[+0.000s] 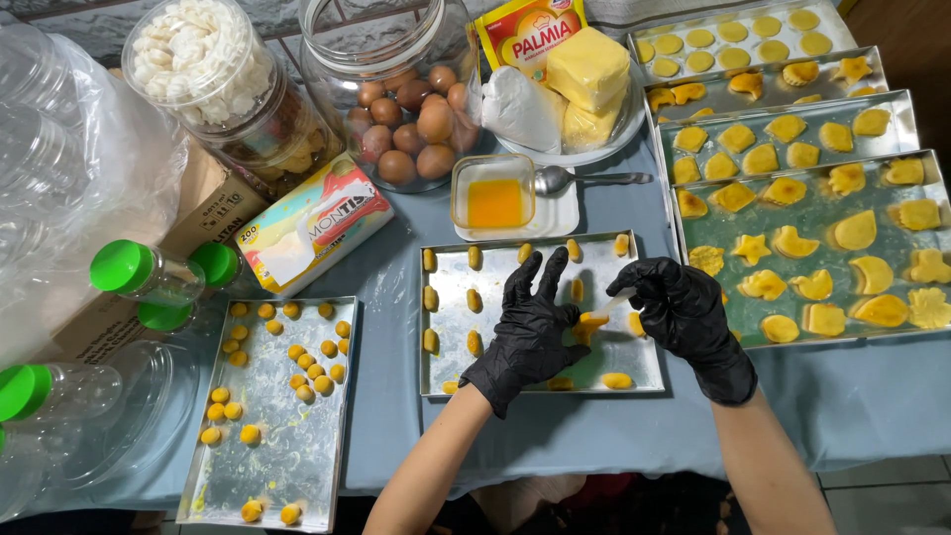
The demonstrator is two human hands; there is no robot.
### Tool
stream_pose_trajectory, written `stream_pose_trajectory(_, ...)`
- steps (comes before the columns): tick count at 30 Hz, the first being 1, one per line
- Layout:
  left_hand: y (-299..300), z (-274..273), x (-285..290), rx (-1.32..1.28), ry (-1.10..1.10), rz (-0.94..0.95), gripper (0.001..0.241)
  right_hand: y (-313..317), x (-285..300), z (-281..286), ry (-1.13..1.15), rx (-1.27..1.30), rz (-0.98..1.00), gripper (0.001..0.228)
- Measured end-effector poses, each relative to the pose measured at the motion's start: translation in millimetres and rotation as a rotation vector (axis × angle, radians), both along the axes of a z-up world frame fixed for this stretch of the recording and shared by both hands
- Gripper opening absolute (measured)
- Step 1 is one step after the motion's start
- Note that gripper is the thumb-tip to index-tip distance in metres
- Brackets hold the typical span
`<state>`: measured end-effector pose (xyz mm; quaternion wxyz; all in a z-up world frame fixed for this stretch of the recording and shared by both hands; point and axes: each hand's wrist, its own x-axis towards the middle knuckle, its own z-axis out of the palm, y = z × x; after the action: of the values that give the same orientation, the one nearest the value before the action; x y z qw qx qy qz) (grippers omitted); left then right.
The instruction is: Applying egg wash to small cookies on a baking tray using a small brush to prepare them for baking.
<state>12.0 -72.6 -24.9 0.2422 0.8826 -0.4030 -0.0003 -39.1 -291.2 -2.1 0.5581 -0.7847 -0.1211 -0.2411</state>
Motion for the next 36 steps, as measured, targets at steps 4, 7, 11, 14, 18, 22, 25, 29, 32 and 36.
stream_pose_trajectory(4, -0.5, -2.6, 1.6, -0.008, -0.021, -0.004, 0.043, -1.8, 2.1, -17.1, -0.002, -0.062, -0.016, 0.020)
stream_pose_trajectory(7, 0.1, -4.8, 2.4, -0.015, -0.037, -0.005, 0.042, 5.2, -0.4, 8.1, -0.015, -0.038, -0.046, 0.016)
stream_pose_trajectory(11, 0.5, -7.7, 2.5, -0.023, -0.053, -0.008, 0.041, -7.6, 2.0, -12.3, 0.009, -0.058, -0.078, 0.017)
stream_pose_trajectory(14, -0.9, -9.2, 3.9, -0.030, -0.070, -0.011, 0.040, 0.8, 2.1, -8.3, -0.002, -0.058, -0.057, 0.015)
stream_pose_trajectory(18, -1.3, -12.9, 4.2, -0.036, -0.088, -0.017, 0.038, 6.8, 3.3, -22.4, 0.056, 0.176, -0.024, 0.012)
stream_pose_trajectory(22, 0.8, -17.3, 2.8, -0.045, -0.104, -0.020, 0.037, 7.7, 6.0, -22.8, 0.079, 0.258, -0.023, 0.013)
stream_pose_trajectory(25, 1.2, -19.9, 2.4, -0.049, -0.118, -0.022, 0.036, 13.5, 0.5, -6.2, 0.131, 0.223, 0.008, 0.013)
stream_pose_trajectory(29, -0.5, -23.3, 3.3, -0.052, -0.131, -0.022, 0.035, 8.3, -0.8, -12.5, 0.076, 0.016, -0.075, 0.015)
stream_pose_trajectory(32, -2.0, -26.1, 4.2, -0.057, -0.142, -0.021, 0.034, 0.3, -2.1, -21.9, 0.067, 0.052, -0.004, 0.043)
stream_pose_trajectory(36, 0.3, -29.6, 3.7, -0.065, -0.162, -0.026, 0.033, -1.3, -1.0, -11.6, 0.121, 0.019, 0.043, 0.023)
